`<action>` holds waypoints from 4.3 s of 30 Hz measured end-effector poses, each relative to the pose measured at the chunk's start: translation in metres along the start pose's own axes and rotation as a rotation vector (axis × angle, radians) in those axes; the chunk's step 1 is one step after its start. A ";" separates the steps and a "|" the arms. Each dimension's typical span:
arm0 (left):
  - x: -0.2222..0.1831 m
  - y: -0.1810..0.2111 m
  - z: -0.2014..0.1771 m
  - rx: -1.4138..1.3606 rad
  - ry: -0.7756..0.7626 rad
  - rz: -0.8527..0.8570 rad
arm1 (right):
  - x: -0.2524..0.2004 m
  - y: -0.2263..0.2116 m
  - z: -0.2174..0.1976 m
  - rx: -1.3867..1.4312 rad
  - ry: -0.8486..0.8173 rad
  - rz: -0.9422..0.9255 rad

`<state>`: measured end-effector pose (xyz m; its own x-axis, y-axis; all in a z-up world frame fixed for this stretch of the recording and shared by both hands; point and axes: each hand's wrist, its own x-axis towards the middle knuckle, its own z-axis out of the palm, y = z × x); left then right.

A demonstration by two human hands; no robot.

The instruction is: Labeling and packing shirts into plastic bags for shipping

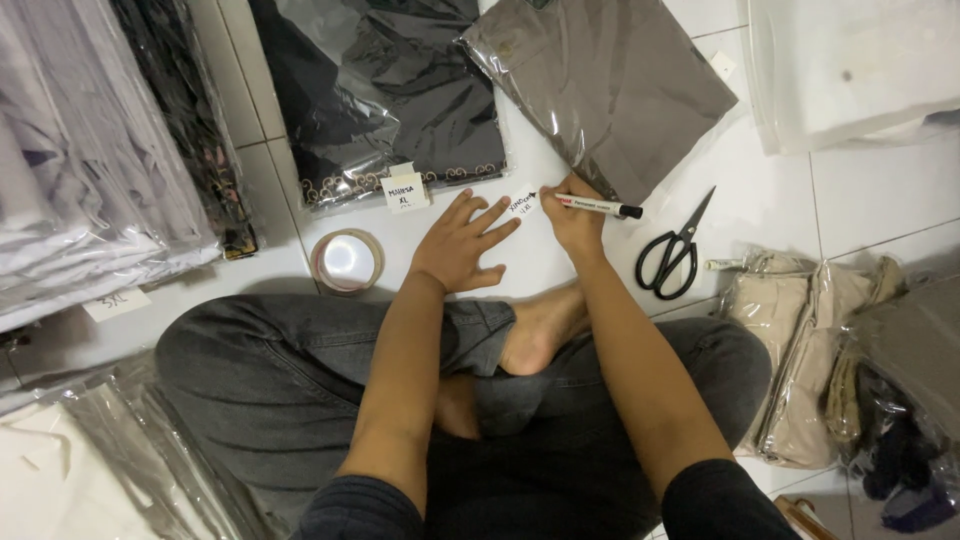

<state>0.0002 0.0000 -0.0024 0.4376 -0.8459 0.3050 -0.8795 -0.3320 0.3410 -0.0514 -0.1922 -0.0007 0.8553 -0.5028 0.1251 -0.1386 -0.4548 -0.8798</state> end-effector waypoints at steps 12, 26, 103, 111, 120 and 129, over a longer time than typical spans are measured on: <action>0.000 0.000 0.001 0.006 -0.026 -0.003 | 0.000 -0.001 -0.001 0.034 0.021 0.093; 0.001 0.000 0.001 -0.002 -0.048 0.002 | -0.001 -0.050 -0.029 0.322 0.057 0.394; -0.041 0.104 -0.040 -1.854 0.387 -0.941 | -0.103 -0.098 -0.042 0.520 -0.169 0.200; -0.038 0.109 -0.049 -1.578 0.251 -0.966 | -0.103 -0.095 -0.037 0.369 -0.050 0.411; -0.047 0.107 -0.016 -1.192 0.187 -1.017 | -0.100 -0.122 -0.053 -0.154 0.056 0.596; -0.031 0.070 -0.077 -0.761 0.136 -0.861 | -0.070 -0.086 -0.099 -0.373 -0.453 0.551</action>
<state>-0.0611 0.0351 0.0803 0.8941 -0.3948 -0.2114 0.0396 -0.4004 0.9155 -0.1492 -0.1903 0.1119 0.7235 -0.4162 -0.5508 -0.6890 -0.4838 -0.5396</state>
